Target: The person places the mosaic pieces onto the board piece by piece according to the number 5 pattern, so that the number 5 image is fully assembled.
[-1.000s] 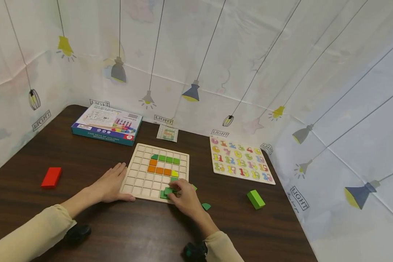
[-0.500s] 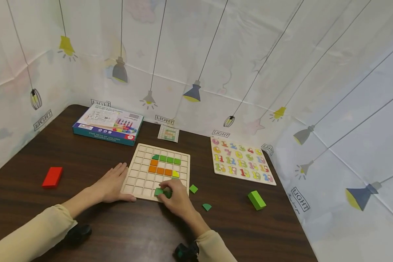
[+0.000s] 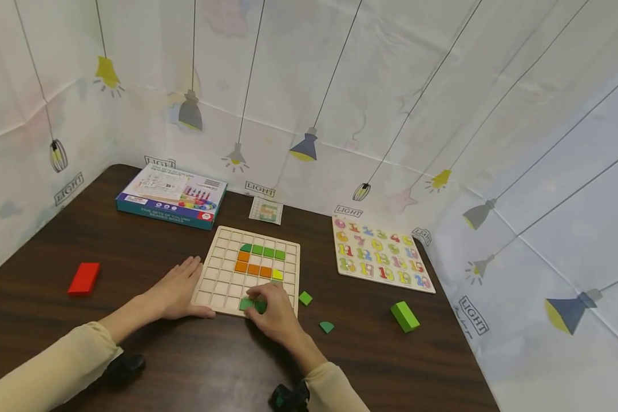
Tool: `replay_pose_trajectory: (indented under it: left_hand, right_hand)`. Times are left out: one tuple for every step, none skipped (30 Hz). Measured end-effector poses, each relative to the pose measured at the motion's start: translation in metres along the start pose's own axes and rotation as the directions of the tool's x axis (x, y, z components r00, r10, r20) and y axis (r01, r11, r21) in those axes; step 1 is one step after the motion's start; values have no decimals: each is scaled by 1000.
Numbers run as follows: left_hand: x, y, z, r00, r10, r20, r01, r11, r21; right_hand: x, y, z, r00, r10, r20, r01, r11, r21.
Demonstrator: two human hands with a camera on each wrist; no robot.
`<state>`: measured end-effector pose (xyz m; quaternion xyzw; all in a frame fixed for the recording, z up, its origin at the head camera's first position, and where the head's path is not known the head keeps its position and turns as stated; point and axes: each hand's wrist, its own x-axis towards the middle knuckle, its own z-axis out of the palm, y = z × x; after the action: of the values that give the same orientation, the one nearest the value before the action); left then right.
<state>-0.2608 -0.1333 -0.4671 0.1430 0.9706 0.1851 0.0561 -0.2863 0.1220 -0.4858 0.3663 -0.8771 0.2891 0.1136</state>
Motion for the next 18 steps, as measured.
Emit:
replay_pose_trajectory:
  left_hand:
    - [0,0,0,1000,2,0,-2,1000,0]
    - [0,0,0,1000,1,1,-1,1000,2]
    - [0,0,0,1000,4,0,-4,1000,4]
    - [0,0,0,1000,2,2,-2,1000,6]
    - [0,0,0,1000,5,1,-5,1000,6]
    - [0,0,0,1000,3,3,-3,1000,7]
    - [0,1,0,1000,7,0,-7,1000,6]
    - [0,1,0,1000,7,-1,-7,1000,6]
    - [0,1,-1,1000,8,-2,-8,1000,2]
    - [1,1,-1,1000,8,-4,-8,1000,2]
    - [1,1,-1,1000,9,-7,-9,1000,1]
    - [0,1,-1,1000,8,-9,-8,1000,0]
    - [0,1,-1,1000,9,-11,-9,1000,2]
    - [0,0,-1,1000,7,-11,-7,1000,2]
    - [0,0,-1,1000,9,-13,-9,1000,4]
    - [0,0,-1,1000,10,-14,-10,1000,7]
    - [-1,-1,-1,1000,11,-15,-11,1000,7]
    - [-1,-1,-1,1000,11,-15,-11,1000,9]
  right_hand:
    - [0,0,0,1000,-2,-3,2,1000,0]
    - [-1,1,0,1000,-4,-6,4,1000,0]
    - [-1,1,0,1000,-6,-8,6,1000,3]
    - [-1,1,0,1000,-7,-10,8,1000,4]
    - [-2,1,0,1000,-10,-11,10,1000,2]
    - [-2,1,0,1000,-11,-12,11,1000,3]
    - [-2,0,0,1000,-11,-12,11,1000,5]
    - [-2,0,0,1000,-12,-14,12,1000,7]
    - [-2,0,-1,1000,-10,-14,10,1000,10]
    - [-2,0,-1,1000,-11,-16,11,1000,10]
    - [-2,0,-1,1000,-14,-19,14,1000,11]
    - [-2,0,-2,999,-22,-26,22,1000,14]
    - [-2,1,-2,999,-28,-32,29,999,14]
    - [-2,1,-2,999,-38,-39,38,999,11]
    - [-2,2,-3,998,-46,-45,47,999,10]
    - [-3,2,-3,997,-54,-54,54,999,6]
    - [-3,3,-3,996,-58,-60,59,998,7]
    - [-3,3,-4,996,-62,-67,62,998,5]
